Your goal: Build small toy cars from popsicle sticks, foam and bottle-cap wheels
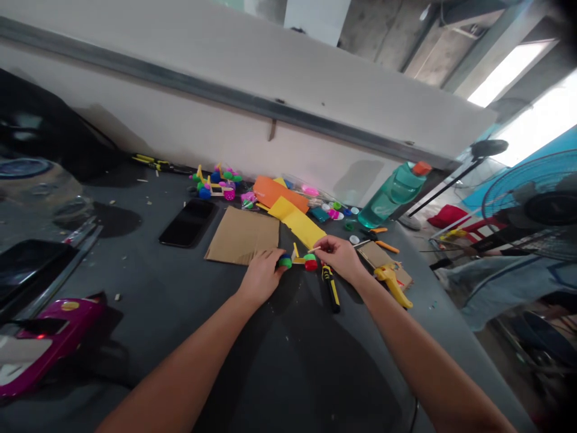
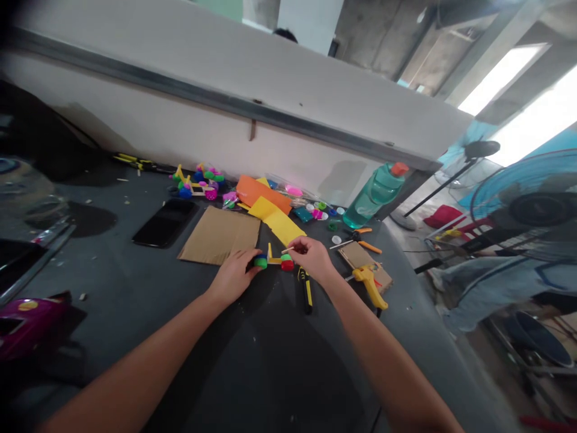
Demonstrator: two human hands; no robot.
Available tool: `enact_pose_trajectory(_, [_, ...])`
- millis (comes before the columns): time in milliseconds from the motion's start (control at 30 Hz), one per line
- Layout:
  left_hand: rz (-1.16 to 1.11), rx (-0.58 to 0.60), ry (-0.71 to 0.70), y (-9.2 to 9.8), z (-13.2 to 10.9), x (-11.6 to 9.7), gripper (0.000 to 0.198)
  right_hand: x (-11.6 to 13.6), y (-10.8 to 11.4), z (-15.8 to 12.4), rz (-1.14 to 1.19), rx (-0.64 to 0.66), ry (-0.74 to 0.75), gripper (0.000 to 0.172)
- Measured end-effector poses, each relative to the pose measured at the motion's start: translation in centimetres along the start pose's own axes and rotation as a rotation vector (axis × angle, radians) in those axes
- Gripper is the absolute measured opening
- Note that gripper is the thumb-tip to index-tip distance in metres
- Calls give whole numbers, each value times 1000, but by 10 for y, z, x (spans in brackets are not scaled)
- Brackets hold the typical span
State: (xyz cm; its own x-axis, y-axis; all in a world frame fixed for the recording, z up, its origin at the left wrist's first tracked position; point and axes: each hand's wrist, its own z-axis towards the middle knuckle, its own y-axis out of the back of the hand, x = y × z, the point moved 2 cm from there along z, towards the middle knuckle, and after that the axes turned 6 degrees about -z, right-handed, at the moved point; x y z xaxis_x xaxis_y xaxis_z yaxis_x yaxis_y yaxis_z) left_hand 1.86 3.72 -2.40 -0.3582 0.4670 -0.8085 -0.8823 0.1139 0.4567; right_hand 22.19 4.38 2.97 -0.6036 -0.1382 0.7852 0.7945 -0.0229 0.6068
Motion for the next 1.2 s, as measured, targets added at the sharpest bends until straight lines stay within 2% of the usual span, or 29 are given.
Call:
enact_pose_trajectory(167, [-12,-15,-14,0,0,3,32,1,-3,5,14,68,-30,19])
enact_pose_trajectory(367, [-127,-37,37,0,1,3,32,-4,2,2,36,-13,-92,23])
enact_pose_trajectory(500, [-176,-41,66,1,2,3,31,-1,4,0,82,-19,-94,21])
enact_pose_trajectory(733, [-197,-42,74,2,2,0,29,0,6,2,-130,27,50,10])
enact_pose_trajectory(933, [-230,-37,94,2,0,0,29,6,4,10,-262,99,95,13])
enact_pose_trajectory(1067, [-282,-40,137,1,0,1,30,12,-4,9,-341,85,151,12])
enact_pose_trajectory(1200, [-267,-50,102,1,0,2,30,12,-10,4,-400,58,210,12])
